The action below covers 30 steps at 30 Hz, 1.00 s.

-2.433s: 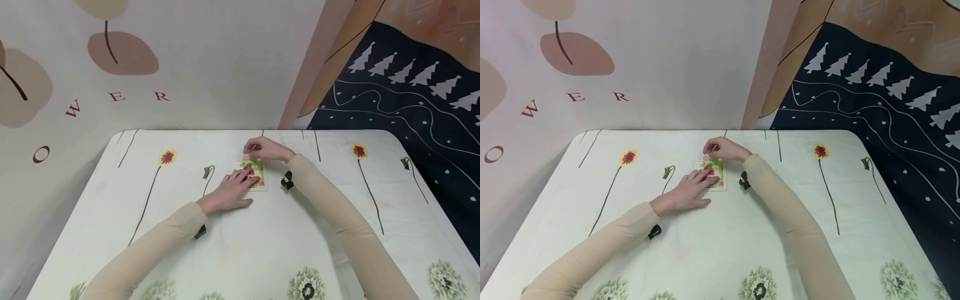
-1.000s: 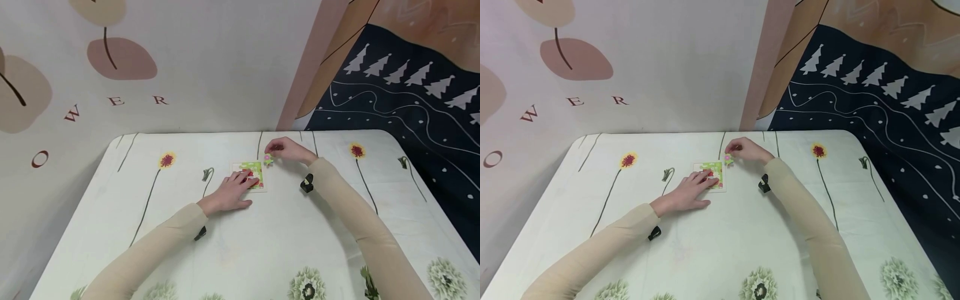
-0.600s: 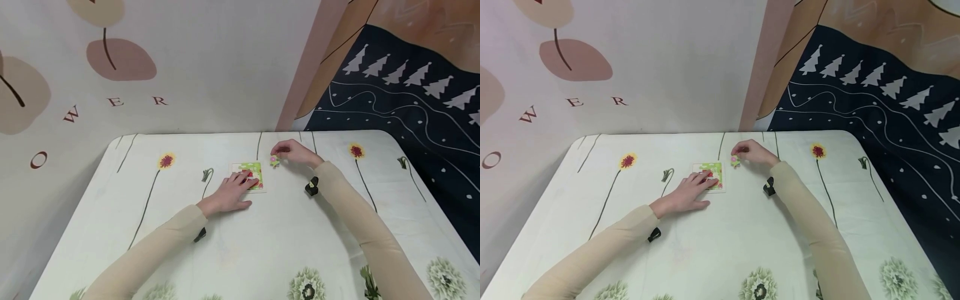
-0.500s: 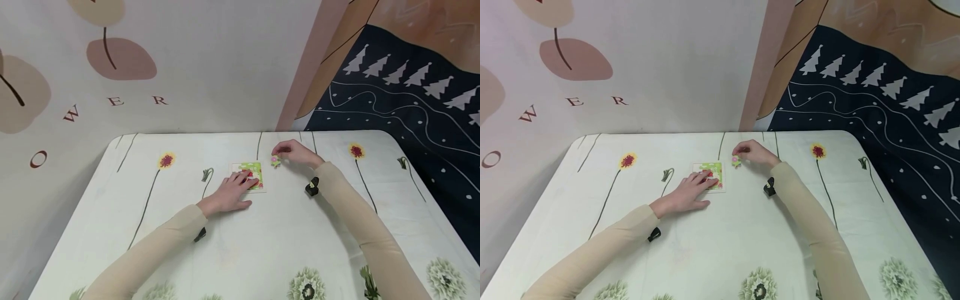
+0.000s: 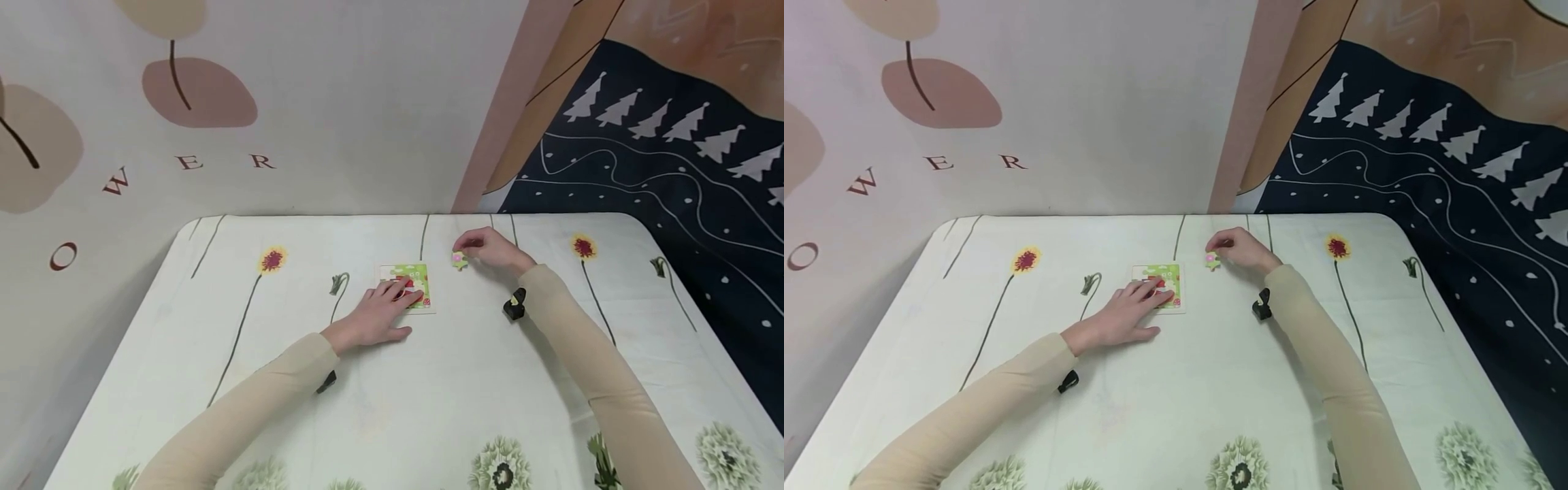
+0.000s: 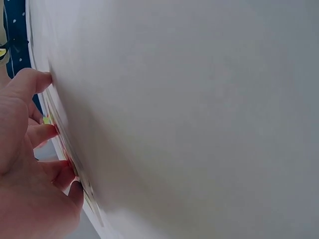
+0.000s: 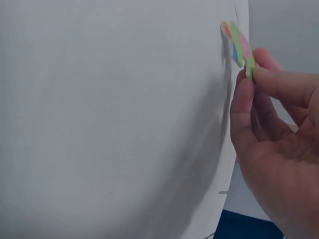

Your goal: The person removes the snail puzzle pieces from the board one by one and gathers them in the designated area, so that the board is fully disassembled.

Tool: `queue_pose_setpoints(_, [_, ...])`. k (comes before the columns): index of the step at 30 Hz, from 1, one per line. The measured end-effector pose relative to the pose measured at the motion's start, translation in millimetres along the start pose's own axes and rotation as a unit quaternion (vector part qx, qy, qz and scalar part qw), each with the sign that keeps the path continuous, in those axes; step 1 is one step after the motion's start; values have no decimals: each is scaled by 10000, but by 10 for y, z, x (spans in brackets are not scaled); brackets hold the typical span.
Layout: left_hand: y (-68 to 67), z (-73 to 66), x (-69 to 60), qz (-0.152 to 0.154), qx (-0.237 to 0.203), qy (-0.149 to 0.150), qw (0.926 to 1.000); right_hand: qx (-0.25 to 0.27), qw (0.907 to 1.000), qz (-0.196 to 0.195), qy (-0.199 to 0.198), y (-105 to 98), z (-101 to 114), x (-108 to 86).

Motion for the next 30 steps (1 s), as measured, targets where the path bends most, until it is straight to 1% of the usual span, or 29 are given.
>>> queue_pose_setpoints(5, [5,1,-3,58,5,-16,10000,-134,9996,-110,239,-20,-55,15])
queue_pose_setpoints(8, [11,0,-1,34,5,-3,10000,-157,9994,-123,279,-25,-57,17])
queue_pose_setpoints(14, [52,17,12,41,38,-18,10000,-214,9995,-132,206,-28,-32,21])
queue_pose_setpoints(23, [38,8,-8,-40,26,15,10000,-213,9993,-98,275,-7,-55,47])
queue_pose_setpoints(30, [45,18,-8,-39,49,8,10000,-182,9996,-50,207,6,-54,57])
Point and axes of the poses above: each hand's wrist, its own x-axis towards the middle knuckle, its own y-axis out of the palm, z = x × y, the point moved 7 cm from there along x, towards the middle knuckle, and after that the axes turned 2 degrees about y, right-handed, at the moved point
